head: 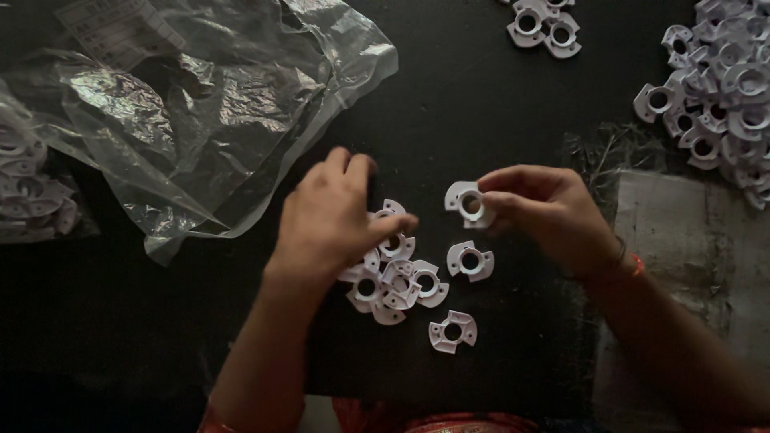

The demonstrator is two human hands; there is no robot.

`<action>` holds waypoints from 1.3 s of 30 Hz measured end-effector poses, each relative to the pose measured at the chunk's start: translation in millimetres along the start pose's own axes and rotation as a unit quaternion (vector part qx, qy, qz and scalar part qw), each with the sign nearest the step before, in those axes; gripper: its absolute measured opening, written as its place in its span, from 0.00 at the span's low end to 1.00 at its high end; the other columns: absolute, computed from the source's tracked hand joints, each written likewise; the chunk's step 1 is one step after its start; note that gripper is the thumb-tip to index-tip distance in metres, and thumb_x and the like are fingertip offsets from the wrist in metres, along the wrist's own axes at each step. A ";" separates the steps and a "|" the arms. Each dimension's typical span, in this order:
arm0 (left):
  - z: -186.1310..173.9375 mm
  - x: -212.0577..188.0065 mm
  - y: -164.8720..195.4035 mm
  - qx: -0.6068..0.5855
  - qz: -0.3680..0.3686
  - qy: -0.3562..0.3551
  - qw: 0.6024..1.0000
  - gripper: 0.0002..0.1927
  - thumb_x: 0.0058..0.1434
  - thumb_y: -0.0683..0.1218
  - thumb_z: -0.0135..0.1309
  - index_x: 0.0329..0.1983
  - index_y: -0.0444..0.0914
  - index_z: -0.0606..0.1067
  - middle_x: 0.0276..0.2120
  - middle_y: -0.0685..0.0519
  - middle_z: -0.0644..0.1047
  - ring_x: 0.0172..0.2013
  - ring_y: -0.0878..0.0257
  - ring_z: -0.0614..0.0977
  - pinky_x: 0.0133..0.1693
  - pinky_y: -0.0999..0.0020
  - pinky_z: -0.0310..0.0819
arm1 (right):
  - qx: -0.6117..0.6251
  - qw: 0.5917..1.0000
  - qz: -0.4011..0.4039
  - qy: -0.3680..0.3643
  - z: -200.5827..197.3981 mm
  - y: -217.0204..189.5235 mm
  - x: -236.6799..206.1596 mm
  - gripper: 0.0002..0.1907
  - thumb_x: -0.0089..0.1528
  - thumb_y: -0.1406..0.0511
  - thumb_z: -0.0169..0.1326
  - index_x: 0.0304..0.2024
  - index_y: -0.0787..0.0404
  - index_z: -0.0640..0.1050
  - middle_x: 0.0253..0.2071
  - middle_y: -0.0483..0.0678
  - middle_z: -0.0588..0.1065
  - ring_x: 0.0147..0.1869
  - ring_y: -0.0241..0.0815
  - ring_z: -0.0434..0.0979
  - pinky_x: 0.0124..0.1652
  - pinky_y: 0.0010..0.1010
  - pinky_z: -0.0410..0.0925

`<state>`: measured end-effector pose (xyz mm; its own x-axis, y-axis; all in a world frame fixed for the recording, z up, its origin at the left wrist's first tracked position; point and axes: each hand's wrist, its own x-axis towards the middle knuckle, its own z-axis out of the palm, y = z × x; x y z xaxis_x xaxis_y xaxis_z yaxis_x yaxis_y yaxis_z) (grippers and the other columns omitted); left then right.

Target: The person sits at a dark workbench and assembles white plastic lamp-holder components by hand, snapping pieces together one at a time and placing finished assemblies in piles. They occasionally take parts from plastic bags and move completed pieces aside to keep working.

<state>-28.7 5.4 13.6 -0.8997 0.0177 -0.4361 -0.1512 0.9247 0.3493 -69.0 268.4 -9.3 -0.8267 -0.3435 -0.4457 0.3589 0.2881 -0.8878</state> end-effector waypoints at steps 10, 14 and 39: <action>17.1 -1.3 2.5 -0.003 0.090 -0.005 0.996 0.19 0.57 0.57 0.65 0.43 0.41 0.76 0.44 0.51 0.75 0.44 0.57 0.80 0.44 0.57 0.78 | 0.166 0.985 0.037 -0.022 3.5 15.9 -12.6 0.16 0.62 0.69 0.59 0.52 0.71 0.79 0.42 0.58 0.82 0.40 0.45 0.86 0.39 0.35 0.80; 13.4 -0.7 4.3 -0.027 0.058 0.036 0.997 0.24 0.62 0.60 0.63 0.49 0.39 0.74 0.44 0.51 0.73 0.42 0.57 0.81 0.40 0.58 0.78 | 0.198 0.977 0.064 -0.044 7.2 14.0 -16.5 0.16 0.63 0.68 0.57 0.52 0.71 0.80 0.42 0.58 0.83 0.40 0.45 0.86 0.40 0.35 0.81; 23.4 3.4 0.5 -0.563 0.056 0.004 0.825 0.14 0.62 0.38 0.59 0.52 0.33 0.79 0.42 0.48 0.85 0.40 0.64 0.88 0.41 0.70 0.87 | 0.163 0.985 0.051 -0.030 9.3 19.1 -16.3 0.19 0.62 0.68 0.59 0.54 0.71 0.79 0.43 0.57 0.83 0.43 0.43 0.86 0.42 0.35 0.80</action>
<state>-22.3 14.8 -7.1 -0.9359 0.0734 -0.3445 -0.3468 -0.0213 0.9377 -44.7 271.2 -20.0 -0.7558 -0.3825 -0.5315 0.5663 0.0257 -0.8238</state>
